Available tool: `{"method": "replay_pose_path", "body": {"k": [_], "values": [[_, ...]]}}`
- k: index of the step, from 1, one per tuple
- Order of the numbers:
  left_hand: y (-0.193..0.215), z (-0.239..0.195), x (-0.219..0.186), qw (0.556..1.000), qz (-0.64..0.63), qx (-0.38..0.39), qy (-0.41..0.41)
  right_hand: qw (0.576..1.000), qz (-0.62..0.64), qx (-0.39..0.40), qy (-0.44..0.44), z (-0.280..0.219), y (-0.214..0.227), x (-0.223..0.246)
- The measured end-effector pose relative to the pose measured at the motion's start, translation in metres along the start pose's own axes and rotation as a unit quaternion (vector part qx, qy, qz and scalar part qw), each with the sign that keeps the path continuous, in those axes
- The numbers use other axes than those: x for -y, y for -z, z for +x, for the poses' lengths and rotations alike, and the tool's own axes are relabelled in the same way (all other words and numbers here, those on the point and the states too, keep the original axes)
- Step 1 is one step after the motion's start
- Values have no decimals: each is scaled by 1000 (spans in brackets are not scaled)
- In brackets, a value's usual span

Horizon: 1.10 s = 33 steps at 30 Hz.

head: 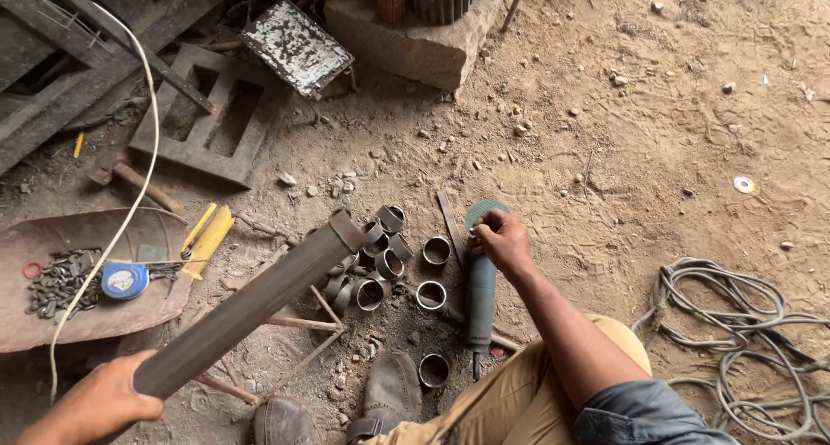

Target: The person sits on the ground and fits several small metal rings onto a long metal pipe. They repeatedly pick up the rings, slide them onto the pipe, and adjust their positions to align them with existing rings.

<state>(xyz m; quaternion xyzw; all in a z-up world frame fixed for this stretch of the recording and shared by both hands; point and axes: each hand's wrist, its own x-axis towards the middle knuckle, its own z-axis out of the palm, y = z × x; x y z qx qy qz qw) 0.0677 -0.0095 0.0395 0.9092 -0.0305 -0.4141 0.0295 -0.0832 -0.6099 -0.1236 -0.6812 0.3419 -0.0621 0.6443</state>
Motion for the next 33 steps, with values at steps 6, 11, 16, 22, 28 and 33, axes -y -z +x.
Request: {"method": "replay_pose_path", "body": {"k": [6, 11, 16, 22, 28, 33], "values": [[-1, 28, 61, 996, -73, 44, -8, 1000, -23, -17, 4, -7, 0, 12], [-12, 6, 63, 993, 14, -106, -54, 999, -32, 12, 29, -7, -16, 21], [-30, -26, 4, 958, 170, -230, -15, 962, 258, 91, -27, 0, -32, 28], [-47, -38, -32, 939, 147, -310, 24, 988, -111, 66, 82, -17, -43, 32], [-10, -28, -15, 984, 65, -168, 14, 971, -200, 68, 113, -42, -30, 51], [3, -13, 11, 997, -4, -61, -38, 993, -77, 23, 88, -61, -14, 67]]}}
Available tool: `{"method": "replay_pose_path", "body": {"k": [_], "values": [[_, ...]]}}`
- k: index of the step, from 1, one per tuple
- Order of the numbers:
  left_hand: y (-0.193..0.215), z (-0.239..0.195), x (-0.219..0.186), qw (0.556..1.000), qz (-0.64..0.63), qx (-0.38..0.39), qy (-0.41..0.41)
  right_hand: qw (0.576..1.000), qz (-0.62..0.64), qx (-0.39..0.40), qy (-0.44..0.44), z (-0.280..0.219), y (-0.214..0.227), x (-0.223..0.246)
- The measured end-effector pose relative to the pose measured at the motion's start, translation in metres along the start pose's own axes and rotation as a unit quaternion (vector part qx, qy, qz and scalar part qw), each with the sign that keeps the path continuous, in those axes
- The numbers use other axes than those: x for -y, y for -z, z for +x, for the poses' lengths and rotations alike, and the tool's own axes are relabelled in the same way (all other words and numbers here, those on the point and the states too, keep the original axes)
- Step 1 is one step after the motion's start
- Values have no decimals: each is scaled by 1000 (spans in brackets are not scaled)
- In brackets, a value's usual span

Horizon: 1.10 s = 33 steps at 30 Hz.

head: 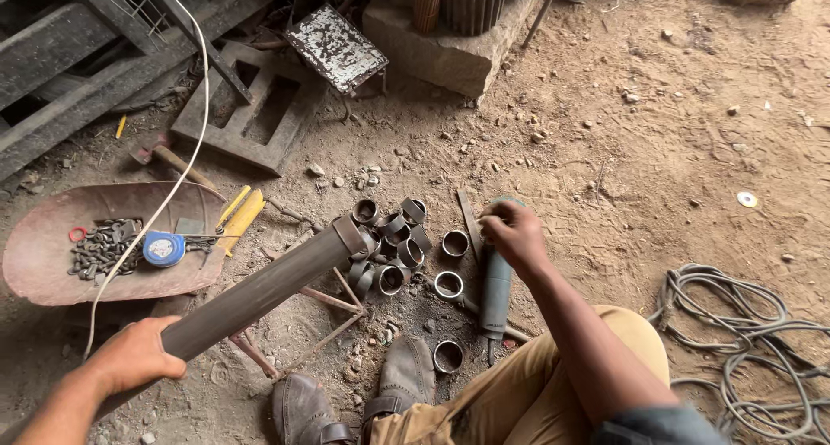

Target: The person sits on the ground and fits several small metal rings onto a long metal pipe. They repeatedly pick up the rings, slide them onto the pipe, and adjust their positions to align them with existing rings.

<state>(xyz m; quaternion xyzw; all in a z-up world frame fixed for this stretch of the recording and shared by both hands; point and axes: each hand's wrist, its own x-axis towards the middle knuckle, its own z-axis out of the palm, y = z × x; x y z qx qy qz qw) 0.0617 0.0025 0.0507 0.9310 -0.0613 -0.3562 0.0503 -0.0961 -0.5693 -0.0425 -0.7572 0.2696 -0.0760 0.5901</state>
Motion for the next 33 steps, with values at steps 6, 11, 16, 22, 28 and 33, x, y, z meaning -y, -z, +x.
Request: {"method": "replay_pose_path", "body": {"k": [6, 11, 16, 22, 28, 33], "values": [[-2, 8, 14, 1000, -11, 8, 15, 992, 124, 27, 5, -23, -20, 3], [-17, -7, 3, 992, 69, -103, 11, 989, -89, 59, 101, -9, -49, 12], [-26, -13, -7, 983, 101, -150, 31, 987, -77, 92, 110, -6, -56, 20], [-20, -9, -11, 986, 128, -92, 60, 979, -142, 123, 74, -3, -52, 2], [-20, -9, -8, 981, 155, -105, 50, 940, -267, 200, 69, -2, -71, -50], [-21, -17, -12, 979, 155, -128, 36, 900, -309, 263, 156, -22, -94, -81]]}}
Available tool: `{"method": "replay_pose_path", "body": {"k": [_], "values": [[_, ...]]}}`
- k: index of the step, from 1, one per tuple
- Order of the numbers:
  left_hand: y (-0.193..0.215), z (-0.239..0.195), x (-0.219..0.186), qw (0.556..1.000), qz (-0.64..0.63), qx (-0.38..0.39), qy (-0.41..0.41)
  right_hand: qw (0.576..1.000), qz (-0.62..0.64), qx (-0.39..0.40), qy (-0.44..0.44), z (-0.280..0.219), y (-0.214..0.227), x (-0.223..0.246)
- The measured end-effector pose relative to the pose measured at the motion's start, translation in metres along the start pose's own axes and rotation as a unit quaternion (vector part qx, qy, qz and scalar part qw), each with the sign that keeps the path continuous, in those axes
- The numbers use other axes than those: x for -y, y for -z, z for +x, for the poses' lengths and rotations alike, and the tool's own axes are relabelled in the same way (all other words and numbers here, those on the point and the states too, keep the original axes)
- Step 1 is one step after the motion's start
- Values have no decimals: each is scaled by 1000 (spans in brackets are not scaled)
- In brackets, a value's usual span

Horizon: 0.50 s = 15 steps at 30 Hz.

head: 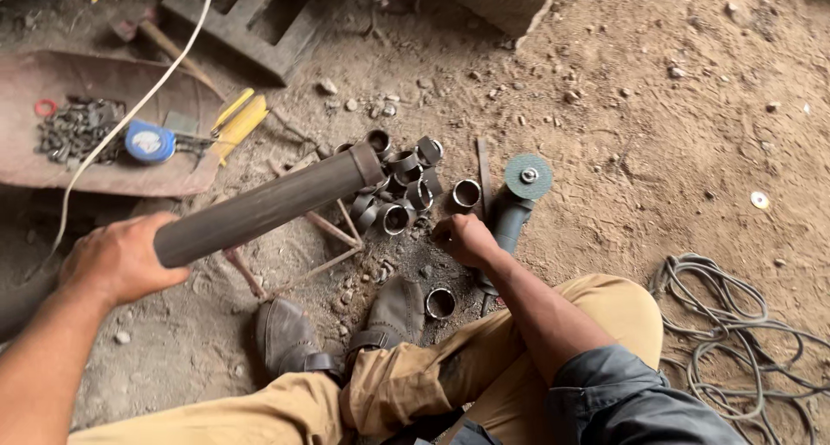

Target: The person sits on the ground and fits several small metal rings onto a long metal pipe. They repeatedly pick up the rings, slide them onto the pipe, and adjust their positions to align them with existing rings.

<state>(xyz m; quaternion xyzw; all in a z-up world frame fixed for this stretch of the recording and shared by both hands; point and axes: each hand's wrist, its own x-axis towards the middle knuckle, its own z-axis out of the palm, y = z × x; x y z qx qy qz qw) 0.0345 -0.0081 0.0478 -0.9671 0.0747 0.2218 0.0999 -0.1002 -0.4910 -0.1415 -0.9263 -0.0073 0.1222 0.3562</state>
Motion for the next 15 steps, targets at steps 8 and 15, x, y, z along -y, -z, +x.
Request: {"method": "replay_pose_path", "body": {"k": [8, 15], "values": [[12, -9, -7, 1000, -15, -10, -5, 998, 23, -22, -58, 8, 9, 3], [12, -10, -5, 999, -26, -21, -14, 998, 56, -23, -12, 8, 4, 14]]}}
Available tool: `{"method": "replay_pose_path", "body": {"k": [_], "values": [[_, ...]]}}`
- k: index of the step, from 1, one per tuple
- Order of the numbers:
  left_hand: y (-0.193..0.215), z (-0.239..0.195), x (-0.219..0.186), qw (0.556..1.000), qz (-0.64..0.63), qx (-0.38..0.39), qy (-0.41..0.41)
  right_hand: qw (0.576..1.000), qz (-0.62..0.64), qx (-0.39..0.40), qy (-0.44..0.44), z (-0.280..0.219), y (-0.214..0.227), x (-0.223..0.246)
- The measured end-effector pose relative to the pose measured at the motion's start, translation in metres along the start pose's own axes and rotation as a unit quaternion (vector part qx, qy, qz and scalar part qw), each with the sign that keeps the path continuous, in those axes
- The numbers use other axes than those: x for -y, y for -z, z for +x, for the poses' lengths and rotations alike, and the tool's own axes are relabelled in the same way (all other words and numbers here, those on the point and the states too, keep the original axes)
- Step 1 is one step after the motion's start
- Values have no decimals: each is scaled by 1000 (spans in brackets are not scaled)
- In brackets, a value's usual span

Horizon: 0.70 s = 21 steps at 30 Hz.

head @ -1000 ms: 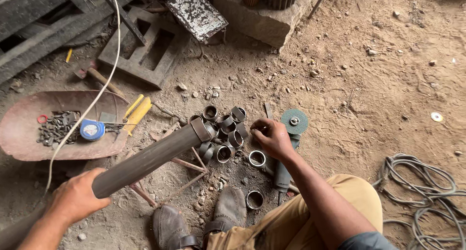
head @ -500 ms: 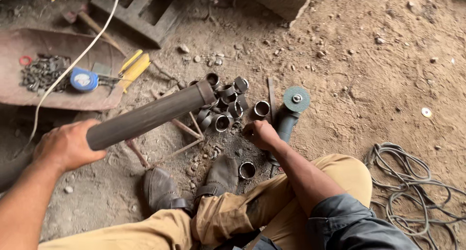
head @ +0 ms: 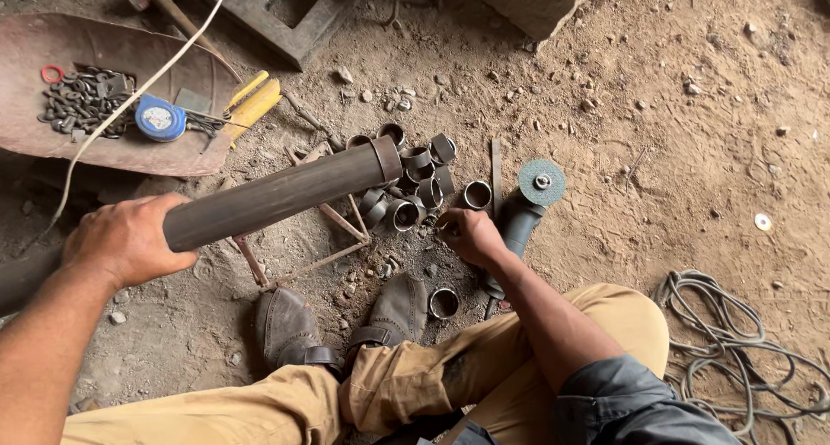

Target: The person sits on the ground and fits several small metal rings onto a long metal pipe. They repeatedly pick up the rings, slide them onto the pipe, and adjust their positions to align them with existing rings.

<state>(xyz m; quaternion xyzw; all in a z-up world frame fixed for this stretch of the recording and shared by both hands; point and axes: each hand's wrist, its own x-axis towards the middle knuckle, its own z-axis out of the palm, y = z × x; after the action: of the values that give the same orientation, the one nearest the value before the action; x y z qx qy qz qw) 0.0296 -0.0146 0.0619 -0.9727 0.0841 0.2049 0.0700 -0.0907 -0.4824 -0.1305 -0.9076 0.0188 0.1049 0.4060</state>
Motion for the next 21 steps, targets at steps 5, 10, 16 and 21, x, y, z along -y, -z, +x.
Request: {"method": "replay_pose_path", "body": {"k": [5, 10, 16, 21], "values": [[-9, 8, 2, 998, 25, 53, 33, 1000, -12, 18, 20, -5, 3, 8], [-22, 18, 15, 997, 43, 56, 21, 991, -79, -15, -110, 5, 19, 1], [-26, 23, 19, 995, 58, 71, 25, 941, -232, -44, -242, 36, 44, -35], [-19, 18, 13, 998, 43, 42, 30, 930, -229, -44, -284, 37, 25, -51]]}}
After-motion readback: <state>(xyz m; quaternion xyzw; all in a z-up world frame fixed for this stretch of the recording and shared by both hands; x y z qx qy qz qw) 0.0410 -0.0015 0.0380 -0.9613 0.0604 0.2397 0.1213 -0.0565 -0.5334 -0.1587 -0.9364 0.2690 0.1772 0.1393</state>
